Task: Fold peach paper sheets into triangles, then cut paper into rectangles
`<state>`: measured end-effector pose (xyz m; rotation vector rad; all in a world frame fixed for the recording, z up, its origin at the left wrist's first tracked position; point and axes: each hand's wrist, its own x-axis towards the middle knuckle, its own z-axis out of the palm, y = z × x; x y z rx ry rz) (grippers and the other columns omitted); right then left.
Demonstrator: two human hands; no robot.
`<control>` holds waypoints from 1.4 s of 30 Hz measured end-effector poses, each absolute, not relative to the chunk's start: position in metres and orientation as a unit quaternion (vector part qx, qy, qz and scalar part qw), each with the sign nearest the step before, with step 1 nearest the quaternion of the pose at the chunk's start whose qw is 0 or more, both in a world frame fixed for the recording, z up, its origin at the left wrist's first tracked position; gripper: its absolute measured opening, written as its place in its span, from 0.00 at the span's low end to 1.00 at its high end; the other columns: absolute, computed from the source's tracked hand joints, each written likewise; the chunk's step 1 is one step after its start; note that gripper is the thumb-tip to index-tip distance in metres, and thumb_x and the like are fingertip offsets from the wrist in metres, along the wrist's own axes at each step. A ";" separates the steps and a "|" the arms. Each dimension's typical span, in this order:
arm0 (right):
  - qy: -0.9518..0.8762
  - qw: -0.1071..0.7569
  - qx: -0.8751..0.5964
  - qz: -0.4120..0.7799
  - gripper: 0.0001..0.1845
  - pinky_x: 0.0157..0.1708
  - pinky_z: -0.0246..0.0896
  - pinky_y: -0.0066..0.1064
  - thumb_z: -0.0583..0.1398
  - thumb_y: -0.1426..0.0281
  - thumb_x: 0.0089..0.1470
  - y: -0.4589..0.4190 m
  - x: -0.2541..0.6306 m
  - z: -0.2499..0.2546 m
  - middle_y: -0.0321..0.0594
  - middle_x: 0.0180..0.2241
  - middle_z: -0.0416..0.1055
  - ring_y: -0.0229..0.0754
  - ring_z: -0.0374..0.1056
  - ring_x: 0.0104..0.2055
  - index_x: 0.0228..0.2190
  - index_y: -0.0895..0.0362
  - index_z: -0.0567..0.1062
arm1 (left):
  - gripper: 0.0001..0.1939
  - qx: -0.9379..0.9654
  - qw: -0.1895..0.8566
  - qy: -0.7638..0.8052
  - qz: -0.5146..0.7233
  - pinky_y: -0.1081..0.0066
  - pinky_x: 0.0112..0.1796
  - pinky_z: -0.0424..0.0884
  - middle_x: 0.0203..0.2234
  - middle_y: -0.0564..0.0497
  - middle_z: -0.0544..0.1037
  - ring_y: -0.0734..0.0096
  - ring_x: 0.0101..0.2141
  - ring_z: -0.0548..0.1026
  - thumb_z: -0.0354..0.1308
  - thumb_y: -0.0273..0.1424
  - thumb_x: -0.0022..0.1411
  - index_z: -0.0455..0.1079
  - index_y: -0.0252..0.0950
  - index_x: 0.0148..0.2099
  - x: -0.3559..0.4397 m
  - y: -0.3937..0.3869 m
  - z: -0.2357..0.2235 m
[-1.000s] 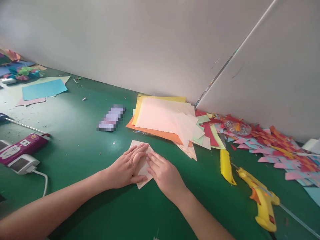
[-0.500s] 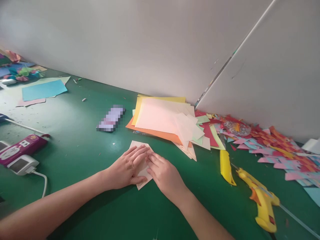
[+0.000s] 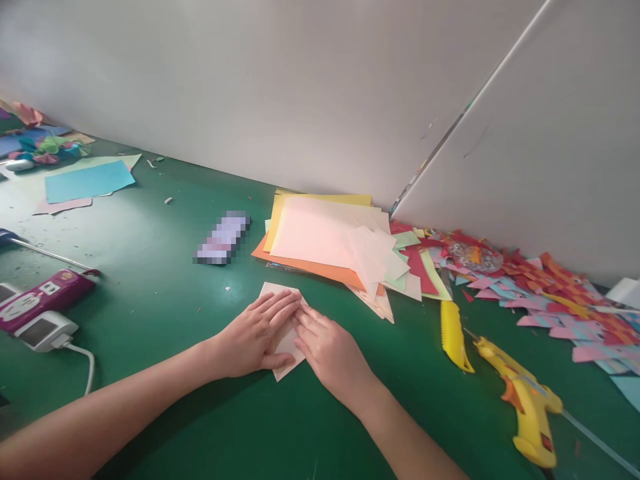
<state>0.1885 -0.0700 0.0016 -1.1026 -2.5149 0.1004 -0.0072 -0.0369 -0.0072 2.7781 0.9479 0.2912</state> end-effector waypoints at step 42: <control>-0.847 0.190 -0.477 0.138 0.21 0.36 0.69 0.35 0.45 0.76 0.61 -0.051 0.187 0.007 0.48 0.41 0.71 0.44 0.66 0.39 0.53 0.59 0.64 | 0.37 0.928 0.154 0.319 0.118 0.56 0.56 0.59 0.52 0.42 0.66 0.52 0.56 0.60 0.61 0.49 0.49 0.57 0.35 0.56 -0.003 -0.028 0.006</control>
